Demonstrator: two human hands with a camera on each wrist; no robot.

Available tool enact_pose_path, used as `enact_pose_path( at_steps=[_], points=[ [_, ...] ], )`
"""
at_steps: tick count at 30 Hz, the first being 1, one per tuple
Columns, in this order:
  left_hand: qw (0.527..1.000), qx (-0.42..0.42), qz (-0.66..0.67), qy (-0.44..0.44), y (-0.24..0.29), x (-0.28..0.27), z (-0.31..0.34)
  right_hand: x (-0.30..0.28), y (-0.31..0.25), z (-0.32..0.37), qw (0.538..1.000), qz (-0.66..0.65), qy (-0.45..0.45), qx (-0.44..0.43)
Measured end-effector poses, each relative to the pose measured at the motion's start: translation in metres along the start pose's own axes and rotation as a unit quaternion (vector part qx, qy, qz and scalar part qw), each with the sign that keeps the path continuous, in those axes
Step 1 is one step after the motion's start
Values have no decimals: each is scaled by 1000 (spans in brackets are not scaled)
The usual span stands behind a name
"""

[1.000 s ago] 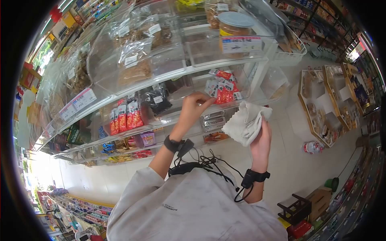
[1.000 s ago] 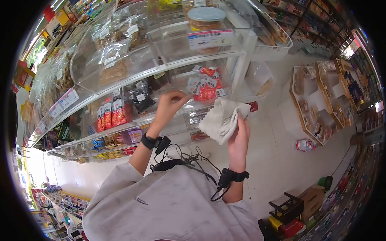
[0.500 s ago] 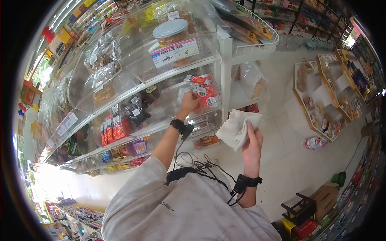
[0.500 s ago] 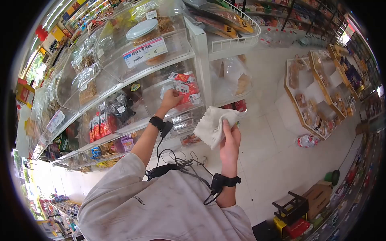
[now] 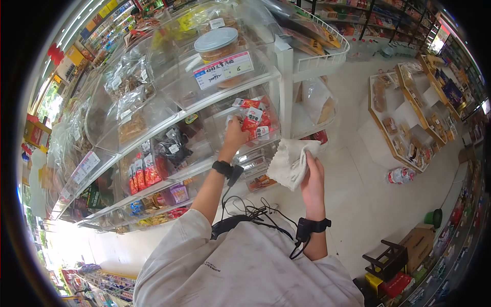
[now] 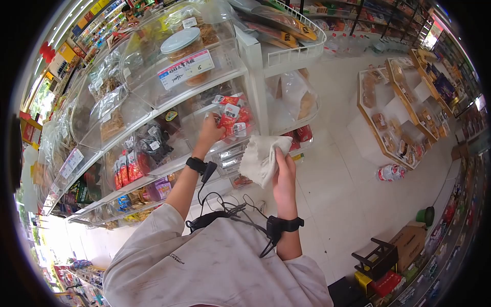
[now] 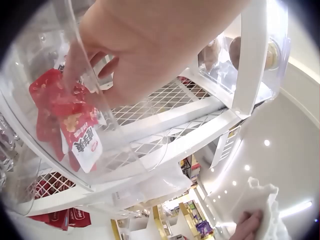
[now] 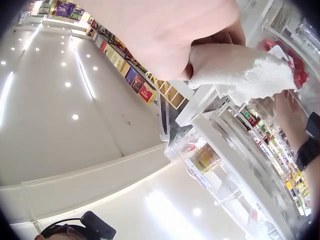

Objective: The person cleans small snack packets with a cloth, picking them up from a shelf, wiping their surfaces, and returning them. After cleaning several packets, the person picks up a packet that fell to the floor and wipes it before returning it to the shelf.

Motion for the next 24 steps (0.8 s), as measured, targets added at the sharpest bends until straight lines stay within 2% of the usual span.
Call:
enact_pose_path(
  at_steps=[3,6,9,12,15,18,19,21,24],
  points=[
    [988,118,-56,86,32,-19,20,7,7,7,1000,-7,4,-12],
    [991,125,-42,-15,36,-8,15,11,10,18,1000,-5,13,-23],
    [986,50,-21,-160,20,16,-2,11,19,20,999,1,17,-32],
    [983,105,-108,-108,24,19,-6,17,26,31,999,7,32,-30],
    [991,40,30,-124,10,20,-10,24,28,41,998,16,38,-42],
    [988,120,88,45,-4,1,-15,21,28,50,997,16,46,-62],
    [985,121,111,51,7,-13,-7,14,30,48,997,15,49,-65],
    [979,117,156,59,46,-68,28,7,39,46,997,12,55,-55],
    [941,90,322,-53,65,-90,66,22,57,32,998,-8,41,-35]
  ],
)
Point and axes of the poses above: each hand's wrist, its own z-axis away from the middle knuckle, its own x-axis out of the palm, y = z × x, the point moved 7 cm from there along -z, towards the middle knuckle, and after that the axes turned 1 degree about -x, right-handed, at the moved point
